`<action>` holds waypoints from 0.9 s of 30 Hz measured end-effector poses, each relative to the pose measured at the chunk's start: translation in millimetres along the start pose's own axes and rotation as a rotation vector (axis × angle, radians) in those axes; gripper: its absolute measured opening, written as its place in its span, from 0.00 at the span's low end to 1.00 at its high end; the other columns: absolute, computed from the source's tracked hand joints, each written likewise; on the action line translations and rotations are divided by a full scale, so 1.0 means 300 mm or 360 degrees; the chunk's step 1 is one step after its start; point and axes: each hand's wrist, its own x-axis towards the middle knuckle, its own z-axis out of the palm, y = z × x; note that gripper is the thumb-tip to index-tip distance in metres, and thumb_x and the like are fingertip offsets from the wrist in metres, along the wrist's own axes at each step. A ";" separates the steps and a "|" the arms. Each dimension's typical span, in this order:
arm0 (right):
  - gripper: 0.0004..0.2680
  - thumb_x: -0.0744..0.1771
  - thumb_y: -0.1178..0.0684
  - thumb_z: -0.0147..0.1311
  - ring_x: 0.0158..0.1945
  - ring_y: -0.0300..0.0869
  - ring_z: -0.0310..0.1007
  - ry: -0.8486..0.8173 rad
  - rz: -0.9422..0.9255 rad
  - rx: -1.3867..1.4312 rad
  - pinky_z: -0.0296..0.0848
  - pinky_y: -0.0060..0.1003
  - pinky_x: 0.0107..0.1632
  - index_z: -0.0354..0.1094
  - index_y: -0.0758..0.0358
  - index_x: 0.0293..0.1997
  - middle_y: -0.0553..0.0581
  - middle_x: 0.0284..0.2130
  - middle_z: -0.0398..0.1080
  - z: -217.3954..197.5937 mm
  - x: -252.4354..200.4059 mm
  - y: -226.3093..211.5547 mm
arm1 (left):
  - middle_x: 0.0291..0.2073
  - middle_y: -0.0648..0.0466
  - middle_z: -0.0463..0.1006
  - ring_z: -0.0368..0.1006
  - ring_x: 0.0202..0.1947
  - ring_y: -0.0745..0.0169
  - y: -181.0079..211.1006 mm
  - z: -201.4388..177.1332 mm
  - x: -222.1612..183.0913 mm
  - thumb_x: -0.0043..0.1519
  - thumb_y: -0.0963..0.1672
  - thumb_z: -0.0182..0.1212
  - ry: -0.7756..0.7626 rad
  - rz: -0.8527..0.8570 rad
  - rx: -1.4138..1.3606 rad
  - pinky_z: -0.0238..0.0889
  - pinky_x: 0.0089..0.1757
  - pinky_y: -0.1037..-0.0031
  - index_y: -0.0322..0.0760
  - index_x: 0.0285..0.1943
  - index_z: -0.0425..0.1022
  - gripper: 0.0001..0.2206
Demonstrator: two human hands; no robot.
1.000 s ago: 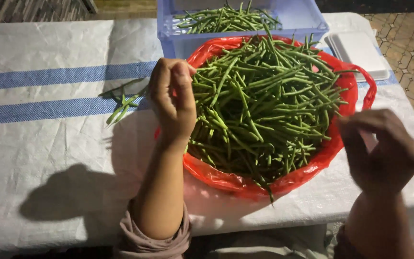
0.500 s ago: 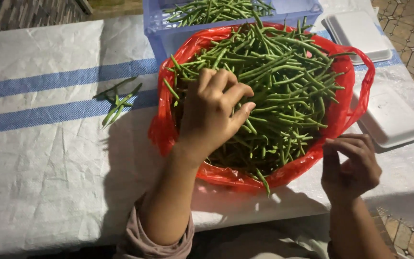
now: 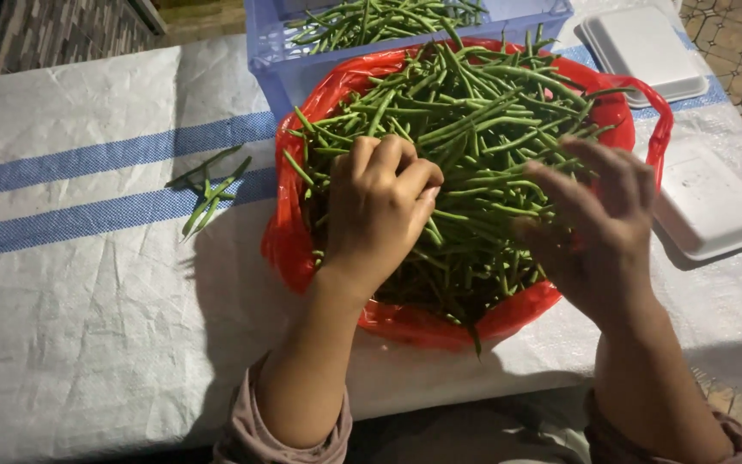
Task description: A person is manually cleaning and sorting green beans by snapping off the ends and placing them into a red plastic bag on a table.
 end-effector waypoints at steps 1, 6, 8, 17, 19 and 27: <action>0.18 0.69 0.42 0.61 0.65 0.59 0.59 0.0002 -0.0002 0.0000 0.60 0.57 0.65 0.70 0.57 0.64 0.69 0.65 0.64 0.006 0.002 -0.003 | 0.39 0.57 0.70 0.65 0.40 0.51 -0.005 -0.001 0.004 0.50 0.40 0.80 0.0002 0.0001 0.0002 0.61 0.39 0.61 0.49 0.36 0.80 0.12; 0.18 0.66 0.36 0.62 0.67 0.63 0.58 -0.0265 -0.0131 -0.0044 0.55 0.59 0.66 0.71 0.42 0.61 0.64 0.65 0.62 0.002 -0.002 -0.053 | 0.37 0.56 0.70 0.66 0.38 0.52 -0.020 -0.030 0.009 0.53 0.40 0.77 -0.0013 -0.0027 -0.0186 0.62 0.38 0.62 0.46 0.37 0.77 0.11; 0.13 0.66 0.39 0.64 0.66 0.64 0.59 -0.0194 -0.0146 -0.0079 0.57 0.59 0.64 0.74 0.44 0.54 0.65 0.64 0.64 0.031 -0.011 -0.017 | 0.37 0.57 0.71 0.66 0.39 0.53 -0.024 -0.045 0.014 0.55 0.40 0.75 -0.0013 -0.0038 -0.0230 0.61 0.40 0.63 0.46 0.38 0.77 0.10; 0.04 0.70 0.50 0.66 0.62 0.64 0.61 0.0083 -0.0085 -0.0126 0.58 0.58 0.60 0.78 0.54 0.44 0.66 0.59 0.70 0.060 0.064 -0.013 | 0.39 0.59 0.72 0.65 0.45 0.53 -0.001 -0.062 0.010 0.55 0.46 0.72 -0.0249 0.0040 -0.0304 0.58 0.43 0.61 0.48 0.37 0.78 0.07; 0.04 0.70 0.51 0.68 0.62 0.64 0.62 0.0095 -0.0050 -0.0128 0.58 0.59 0.58 0.77 0.56 0.44 0.67 0.59 0.70 0.065 0.073 -0.017 | 0.39 0.59 0.72 0.65 0.47 0.52 0.001 -0.061 0.005 0.53 0.47 0.72 -0.0295 0.0040 -0.0320 0.58 0.42 0.58 0.50 0.36 0.79 0.07; 0.04 0.70 0.50 0.69 0.61 0.61 0.62 0.0122 0.0135 -0.0146 0.58 0.57 0.60 0.81 0.53 0.43 0.61 0.57 0.71 0.075 0.087 -0.026 | 0.41 0.58 0.69 0.62 0.48 0.52 0.006 -0.064 -0.007 0.42 0.48 0.81 -0.0469 0.0072 -0.0080 0.57 0.45 0.57 0.51 0.39 0.81 0.17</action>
